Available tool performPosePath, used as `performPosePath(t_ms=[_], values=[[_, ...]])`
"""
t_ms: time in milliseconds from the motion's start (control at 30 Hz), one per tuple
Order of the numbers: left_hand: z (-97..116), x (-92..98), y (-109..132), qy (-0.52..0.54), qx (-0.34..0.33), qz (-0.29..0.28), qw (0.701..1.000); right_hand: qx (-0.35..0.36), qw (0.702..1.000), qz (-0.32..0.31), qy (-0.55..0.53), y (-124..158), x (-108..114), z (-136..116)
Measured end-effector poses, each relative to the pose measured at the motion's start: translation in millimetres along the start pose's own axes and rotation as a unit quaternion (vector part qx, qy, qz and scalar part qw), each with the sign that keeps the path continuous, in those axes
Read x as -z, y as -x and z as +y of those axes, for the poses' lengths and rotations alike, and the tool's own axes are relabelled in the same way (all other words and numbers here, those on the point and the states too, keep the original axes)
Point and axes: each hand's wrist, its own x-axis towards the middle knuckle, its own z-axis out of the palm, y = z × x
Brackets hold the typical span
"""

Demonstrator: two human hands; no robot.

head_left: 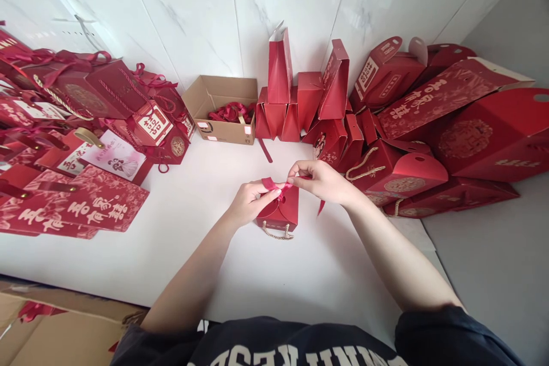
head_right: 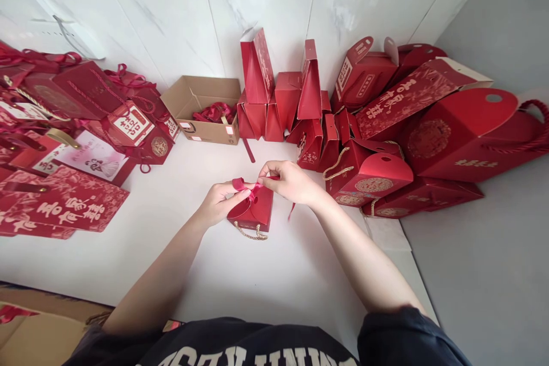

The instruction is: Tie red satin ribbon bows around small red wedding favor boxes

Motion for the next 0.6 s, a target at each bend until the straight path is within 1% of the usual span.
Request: performPosePath(t_ms=[167,300,400,467,533,600], values=[[0,0.6,-1,0.017,0.019,-0.001,1.0,0.004,0.999,0.039,0.022,0,-3,1],[1,0.2,-2,0.018,0.023,-0.009,1.0,0.014,0.997,0.065,0.043,7,-5,-7],[2,-0.2,-3,0.022,0.027,-0.018,0.999,0.033,0.996,0.055,0.055,18,-8,-16],[2,-0.5,-3,0.045,0.022,-0.034,0.998,0.051,0.996,0.048,0.06,26,-12,-19],[3,-0.8,-4,0.066,0.013,-0.049,0.997,0.074,0.993,0.047,0.077,33,-21,-19],[4,-0.8,-4,0.067,0.01,-0.05,0.996,0.105,0.985,0.055,0.124,40,-31,-15]])
